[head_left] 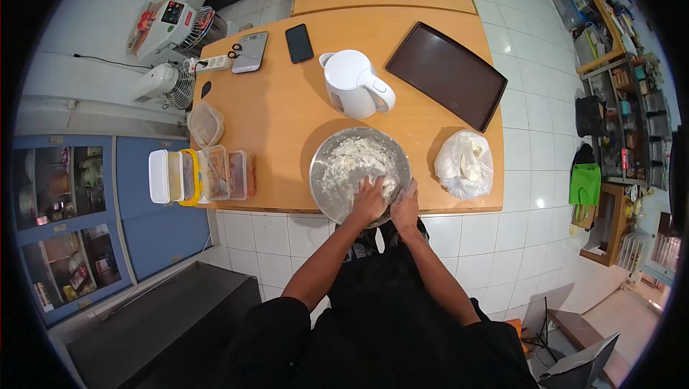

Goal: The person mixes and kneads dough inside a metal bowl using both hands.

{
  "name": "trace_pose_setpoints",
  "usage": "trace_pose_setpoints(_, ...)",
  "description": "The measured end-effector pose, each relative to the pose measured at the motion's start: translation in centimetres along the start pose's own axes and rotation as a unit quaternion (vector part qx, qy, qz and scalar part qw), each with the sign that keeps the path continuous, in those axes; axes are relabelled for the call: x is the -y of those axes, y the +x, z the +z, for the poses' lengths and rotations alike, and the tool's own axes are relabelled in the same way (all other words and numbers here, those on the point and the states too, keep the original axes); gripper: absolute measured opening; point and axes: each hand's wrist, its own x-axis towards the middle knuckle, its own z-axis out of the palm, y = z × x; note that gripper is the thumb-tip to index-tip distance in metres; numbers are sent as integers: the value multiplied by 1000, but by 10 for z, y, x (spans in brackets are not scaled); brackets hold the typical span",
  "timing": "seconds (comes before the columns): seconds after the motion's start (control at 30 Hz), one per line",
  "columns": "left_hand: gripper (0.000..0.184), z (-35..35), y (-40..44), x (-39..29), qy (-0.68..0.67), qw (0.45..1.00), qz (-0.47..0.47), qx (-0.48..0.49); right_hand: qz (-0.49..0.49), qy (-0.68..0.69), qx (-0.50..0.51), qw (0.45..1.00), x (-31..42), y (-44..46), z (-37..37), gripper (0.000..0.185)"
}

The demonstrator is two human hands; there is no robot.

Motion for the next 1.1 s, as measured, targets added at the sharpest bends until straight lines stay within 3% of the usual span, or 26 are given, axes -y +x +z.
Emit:
trace_pose_setpoints(0.1, 64, 19, 0, 4, 77, 996, 28, -31, -6, 5, 9, 1000, -9, 7, 5, 49)
trace_pose_setpoints(0.2, 51, 39, 27, 17, 113, 986, 59, -110, 14, 12, 43, 999, -8, 4, 1, 51)
trace_pose_setpoints(0.3, 41, 32, 53, 21, 89, 989, 44, -107, 23, 17, 71, 997, -7, 4, -6, 54)
trace_pose_setpoints(0.33, 32, 33, 63, 26, 120, 972, 70, -188, 15, 23, 66, 997, -5, 4, -6, 56)
trace_pose_setpoints(0.43, 33, 19, 93, 47, 189, 970, 101, -113, 10, 19, 57, 998, -7, -1, -4, 58)
trace_pose_setpoints(0.47, 35, 22, 102, 58, 198, 956, 132, -172, 10, 16, 54, 998, -7, -1, -2, 59)
trace_pose_setpoints(0.57, 35, 16, 107, 67, 197, 942, 156, -222, 38, 24, 53, 998, -2, -2, -3, 59)
trace_pose_setpoints(0.7, 58, -4, 89, 74, -60, 961, 146, -227, 23, -1, 20, 1000, 4, -6, -5, 61)
trace_pose_setpoints(0.73, 70, -19, 75, 63, -45, 970, 124, -206, 18, -4, 8, 1000, 1, -7, -2, 63)
trace_pose_setpoints(0.83, 70, -51, 49, 35, -183, 910, 294, -227, -15, -12, -17, 1000, -4, -3, 4, 68)
trace_pose_setpoints(0.93, 71, -1, 36, 53, 56, 973, 199, -102, 23, 3, 10, 1000, 13, -5, -6, 63)
trace_pose_setpoints(1.0, 68, 16, 26, 63, 121, 970, 176, -112, 44, 8, 32, 999, 22, -6, -8, 60)
trace_pose_setpoints(1.07, 65, 33, 31, 80, 100, 954, 190, -209, 37, 1, 39, 999, 18, -9, -2, 60)
trace_pose_setpoints(1.1, 63, 28, 30, 78, 142, 951, 175, -210, 36, 3, 36, 999, 16, -10, 1, 61)
